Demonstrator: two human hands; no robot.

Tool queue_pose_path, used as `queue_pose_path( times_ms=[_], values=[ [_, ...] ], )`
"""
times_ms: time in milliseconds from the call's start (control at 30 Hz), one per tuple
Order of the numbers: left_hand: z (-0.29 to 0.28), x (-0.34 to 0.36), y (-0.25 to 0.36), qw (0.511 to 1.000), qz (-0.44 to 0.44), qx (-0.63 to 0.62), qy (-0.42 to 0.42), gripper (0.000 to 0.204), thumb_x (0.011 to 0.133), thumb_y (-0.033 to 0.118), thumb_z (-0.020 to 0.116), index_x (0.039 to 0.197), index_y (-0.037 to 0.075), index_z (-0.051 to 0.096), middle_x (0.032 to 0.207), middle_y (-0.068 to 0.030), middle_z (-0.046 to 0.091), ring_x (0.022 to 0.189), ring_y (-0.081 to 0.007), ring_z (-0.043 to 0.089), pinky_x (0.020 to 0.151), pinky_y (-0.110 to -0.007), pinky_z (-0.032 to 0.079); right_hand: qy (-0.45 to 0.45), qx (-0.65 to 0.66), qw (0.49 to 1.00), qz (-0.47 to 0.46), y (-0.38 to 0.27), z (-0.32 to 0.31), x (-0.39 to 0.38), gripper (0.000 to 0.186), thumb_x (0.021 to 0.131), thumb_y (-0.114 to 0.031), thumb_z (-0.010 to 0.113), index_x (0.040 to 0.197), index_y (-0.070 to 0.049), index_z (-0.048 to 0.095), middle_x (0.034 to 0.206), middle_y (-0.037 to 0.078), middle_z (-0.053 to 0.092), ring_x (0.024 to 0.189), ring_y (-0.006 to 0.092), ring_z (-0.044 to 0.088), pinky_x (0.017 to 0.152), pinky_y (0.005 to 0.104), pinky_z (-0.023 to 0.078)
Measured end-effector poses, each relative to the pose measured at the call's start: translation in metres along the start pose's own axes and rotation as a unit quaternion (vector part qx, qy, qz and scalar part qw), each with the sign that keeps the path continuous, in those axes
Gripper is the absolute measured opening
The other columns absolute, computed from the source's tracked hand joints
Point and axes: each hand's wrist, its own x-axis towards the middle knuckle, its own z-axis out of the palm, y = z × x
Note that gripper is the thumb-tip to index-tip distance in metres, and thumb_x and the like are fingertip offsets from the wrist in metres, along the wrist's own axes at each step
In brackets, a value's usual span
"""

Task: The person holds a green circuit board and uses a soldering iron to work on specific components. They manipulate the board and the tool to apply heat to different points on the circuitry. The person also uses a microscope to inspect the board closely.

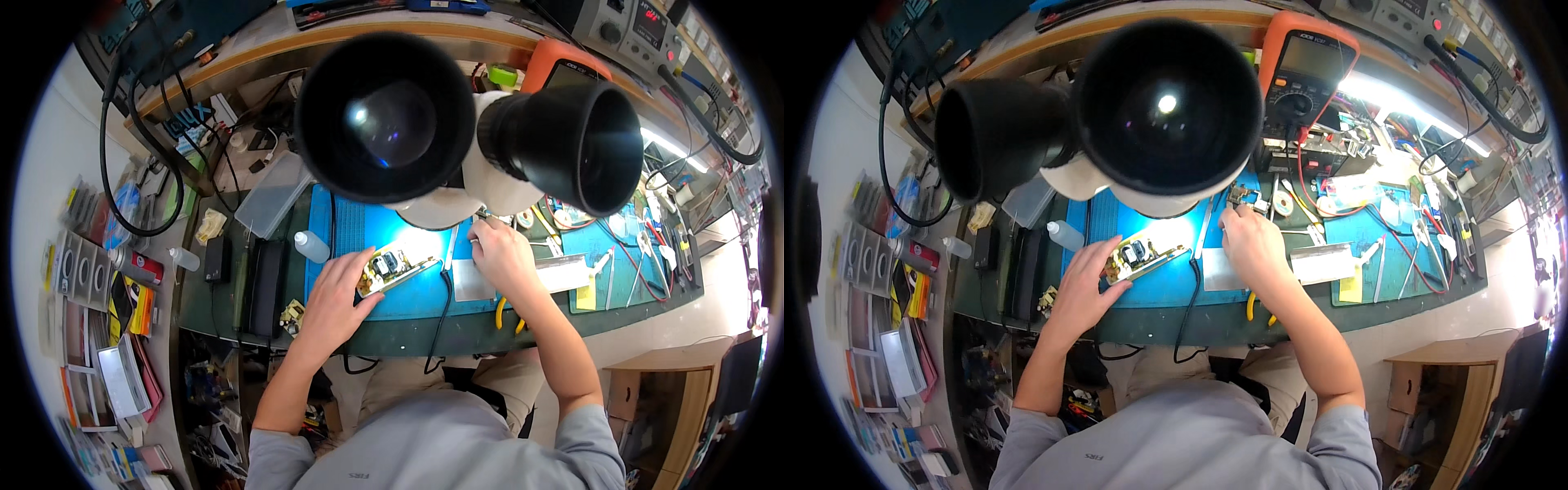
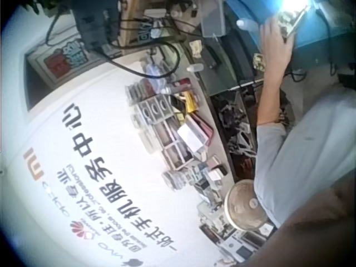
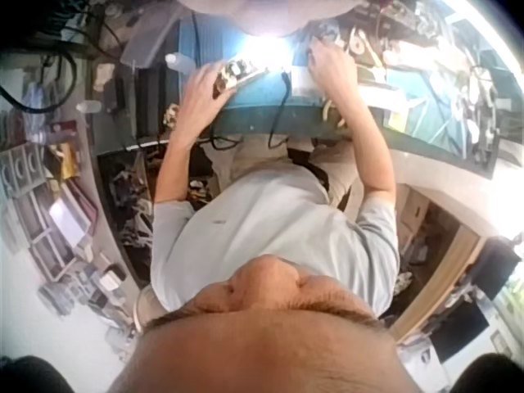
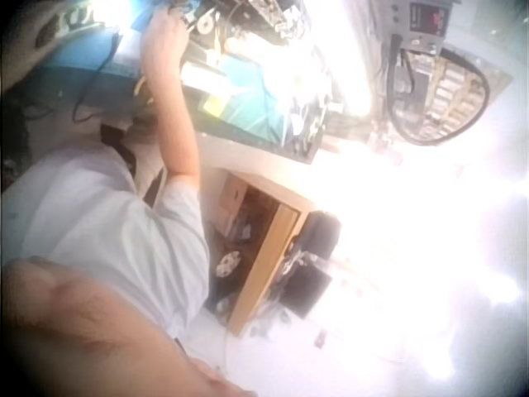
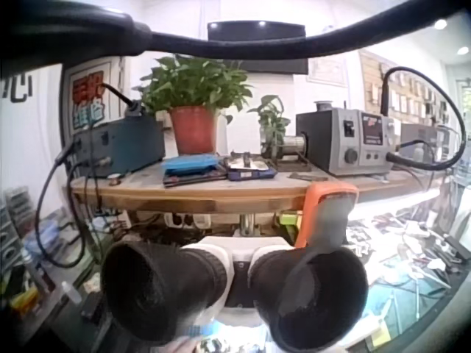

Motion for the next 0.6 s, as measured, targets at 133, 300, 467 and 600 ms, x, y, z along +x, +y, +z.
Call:
queue_pose_path(
  times_ms=[133,300,467,600],
  values=[
    [0.008,-0.001,0.001,0.997,0.046,0.015,0.054,0.064,0.080,0.007,0.080,0.138,0.004,0.055,0.133,-0.0148,0.057,0.122,-0.0357,0.054,0.104,-0.044,0.045,-0.007,-0.012,1.000,-0.001,-0.001,-0.001,-0.003,0.009,0.085,-0.009,0.067,0.093,-0.005,0.069,0.092,0.012,0.067,0.085,0.0328,0.068,0.077,0.0415,0.056],
    [0.010,0.000,0.004,0.998,0.031,0.025,0.052,0.056,0.080,0.007,0.079,0.131,0.000,0.058,0.130,-0.0159,0.058,0.122,-0.0361,0.054,0.104,-0.044,0.044,0.023,-0.017,0.999,0.019,-0.009,-0.007,-0.009,0.011,0.085,-0.013,0.069,0.094,-0.006,0.069,0.094,0.012,0.066,0.087,0.0317,0.068,0.077,0.0408,0.055],
    [0.013,0.006,0.009,0.998,-0.021,-0.001,0.051,0.050,0.082,0.016,0.080,0.124,-0.003,0.059,0.128,-0.0173,0.058,0.121,-0.0363,0.054,0.103,-0.045,0.044,0.049,0.008,0.998,-0.038,-0.020,-0.008,-0.005,0.010,0.088,-0.014,0.068,0.094,-0.006,0.068,0.095,0.011,0.065,0.091,0.0292,0.067,0.082,0.0391,0.055],
    [0.018,0.008,0.014,0.996,-0.062,0.020,0.069,0.051,0.079,0.020,0.083,0.120,-0.002,0.061,0.127,-0.0169,0.060,0.119,-0.0358,0.056,0.102,-0.044,0.044,0.032,0.038,0.994,-0.097,-0.042,-0.003,0.004,0.011,0.086,-0.012,0.071,0.093,-0.004,0.071,0.091,0.012,0.068,0.091,0.0304,0.067,0.081,0.0383,0.055]
  ],
)
